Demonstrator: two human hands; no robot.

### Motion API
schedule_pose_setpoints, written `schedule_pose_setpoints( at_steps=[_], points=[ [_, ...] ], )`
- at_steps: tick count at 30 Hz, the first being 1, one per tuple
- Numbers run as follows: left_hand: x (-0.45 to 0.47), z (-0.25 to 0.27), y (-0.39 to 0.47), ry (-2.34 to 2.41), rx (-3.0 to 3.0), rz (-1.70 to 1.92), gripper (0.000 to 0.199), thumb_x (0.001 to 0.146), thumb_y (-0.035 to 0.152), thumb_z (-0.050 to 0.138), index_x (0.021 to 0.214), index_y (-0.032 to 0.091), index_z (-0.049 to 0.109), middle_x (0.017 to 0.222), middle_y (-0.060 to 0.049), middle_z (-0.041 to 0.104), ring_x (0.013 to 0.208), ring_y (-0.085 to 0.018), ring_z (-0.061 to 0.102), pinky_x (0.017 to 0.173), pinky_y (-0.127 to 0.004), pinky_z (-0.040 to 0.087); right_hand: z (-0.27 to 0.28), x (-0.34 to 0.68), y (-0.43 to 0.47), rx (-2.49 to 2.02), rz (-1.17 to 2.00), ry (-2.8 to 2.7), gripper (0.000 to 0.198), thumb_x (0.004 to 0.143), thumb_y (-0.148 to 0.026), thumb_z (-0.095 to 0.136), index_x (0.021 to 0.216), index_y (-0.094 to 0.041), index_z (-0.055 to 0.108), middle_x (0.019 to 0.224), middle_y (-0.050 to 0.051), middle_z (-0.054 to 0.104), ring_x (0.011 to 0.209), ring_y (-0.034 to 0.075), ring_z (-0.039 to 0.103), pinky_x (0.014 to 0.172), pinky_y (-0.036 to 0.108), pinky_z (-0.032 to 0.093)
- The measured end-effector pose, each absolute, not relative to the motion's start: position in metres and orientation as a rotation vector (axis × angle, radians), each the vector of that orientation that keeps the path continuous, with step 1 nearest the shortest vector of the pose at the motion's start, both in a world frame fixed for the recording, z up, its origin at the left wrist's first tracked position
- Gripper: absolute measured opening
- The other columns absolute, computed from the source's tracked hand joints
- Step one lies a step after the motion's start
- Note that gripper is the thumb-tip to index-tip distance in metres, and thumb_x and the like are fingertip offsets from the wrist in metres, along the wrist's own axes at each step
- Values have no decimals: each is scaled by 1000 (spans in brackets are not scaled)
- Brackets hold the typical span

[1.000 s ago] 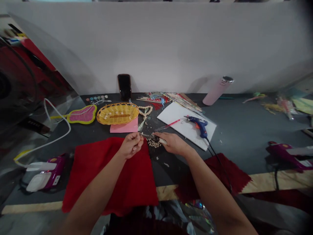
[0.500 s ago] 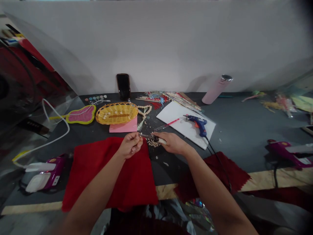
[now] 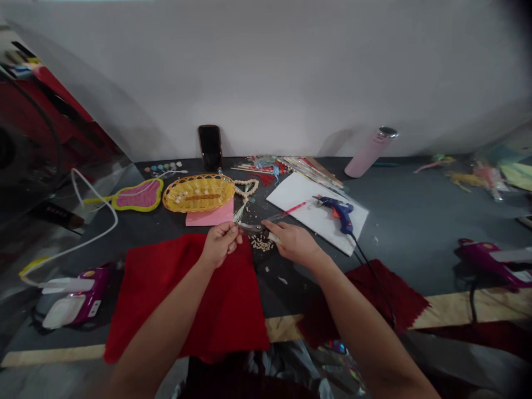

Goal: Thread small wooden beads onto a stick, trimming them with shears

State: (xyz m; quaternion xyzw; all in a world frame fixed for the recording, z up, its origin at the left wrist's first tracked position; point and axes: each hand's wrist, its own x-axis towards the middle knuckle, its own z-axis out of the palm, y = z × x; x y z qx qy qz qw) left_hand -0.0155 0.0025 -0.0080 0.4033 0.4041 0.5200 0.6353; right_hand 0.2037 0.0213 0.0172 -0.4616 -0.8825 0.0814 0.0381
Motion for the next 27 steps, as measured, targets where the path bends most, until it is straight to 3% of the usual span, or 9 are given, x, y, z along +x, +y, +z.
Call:
schedule_pose_setpoints(
  at_steps=[5, 12, 23, 27],
  points=[
    [-15, -6, 2, 885, 920, 1216, 23, 75, 33, 63, 71, 12, 56, 54, 0, 56, 35, 0, 33, 35, -13, 20, 17, 201, 20, -1329, 357, -2727, 46, 88, -26, 36, 134, -21, 36, 112, 10, 60, 94, 19, 59, 77, 27, 43],
    [-14, -8, 2, 919, 938, 1165, 25, 74, 37, 63, 75, 13, 56, 55, 2, 53, 36, -1, 35, 35, -14, 22, 8, 208, 26, -1461, 212, -2548, 45, 92, -37, 34, 135, -25, 34, 116, 9, 58, 98, 19, 57, 82, 29, 42],
    [-9, -6, 10, 945, 766, 1247, 25, 71, 35, 66, 77, 13, 57, 57, 2, 53, 38, -1, 37, 35, -13, 23, -9, 220, 45, -1881, 115, -2232, 59, 81, -50, 51, 132, -23, 34, 111, 12, 55, 102, 26, 52, 75, 33, 44],
    [-14, -7, 14, 873, 658, 1272, 29, 69, 29, 69, 91, 15, 58, 59, 2, 54, 40, -1, 37, 37, -12, 24, -12, 222, 46, -1900, 81, -2234, 58, 81, -51, 52, 128, -22, 37, 109, 12, 55, 99, 26, 52, 77, 34, 42]
  ],
)
